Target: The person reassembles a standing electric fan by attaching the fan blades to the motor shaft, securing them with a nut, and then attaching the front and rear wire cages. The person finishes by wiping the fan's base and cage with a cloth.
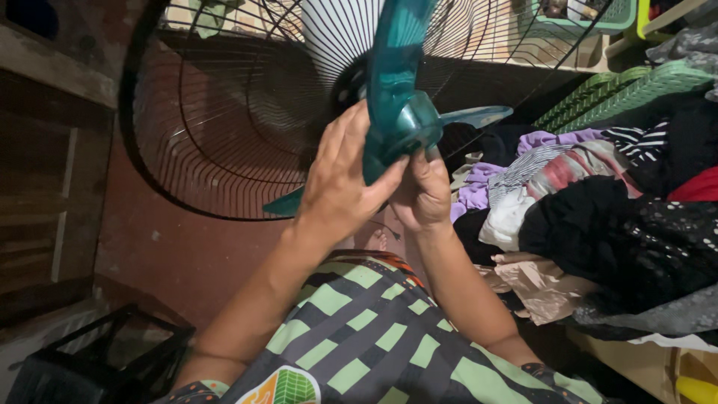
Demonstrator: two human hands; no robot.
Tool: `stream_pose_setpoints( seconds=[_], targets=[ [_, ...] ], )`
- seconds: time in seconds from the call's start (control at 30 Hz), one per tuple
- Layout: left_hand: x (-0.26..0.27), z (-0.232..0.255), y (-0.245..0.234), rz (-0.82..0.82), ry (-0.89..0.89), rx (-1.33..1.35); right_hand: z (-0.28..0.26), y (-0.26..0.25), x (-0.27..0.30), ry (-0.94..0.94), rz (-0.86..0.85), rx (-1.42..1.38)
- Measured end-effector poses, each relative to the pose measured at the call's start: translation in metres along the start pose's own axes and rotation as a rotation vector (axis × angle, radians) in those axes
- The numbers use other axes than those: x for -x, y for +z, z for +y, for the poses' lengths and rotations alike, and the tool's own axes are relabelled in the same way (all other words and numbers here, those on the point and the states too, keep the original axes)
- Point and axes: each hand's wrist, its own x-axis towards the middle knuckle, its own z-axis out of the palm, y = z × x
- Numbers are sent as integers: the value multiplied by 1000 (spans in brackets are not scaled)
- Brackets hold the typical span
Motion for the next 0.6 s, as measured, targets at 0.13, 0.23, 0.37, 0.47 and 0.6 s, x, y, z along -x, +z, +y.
stream_pose_setpoints(
  seconds=[0.13, 0.23, 0.37, 0.47, 0.6],
  targets=[
    [0, -1, 3, -36, -61, 8, 3, -6, 0, 8, 2, -10],
    [-1, -1, 4, -31, -28, -11, 5, -8, 0, -15, 6, 24],
    [-3, -1, 8, -12, -107, 22, 5, -8, -5, -26, -12, 13],
    [-3, 1, 9, -4, -112, 11, 7, -10, -5, -35, -2, 21],
    [-5, 6, 5, -19, -1, -67, 10, -14, -5, -52, 28, 16]
  ],
)
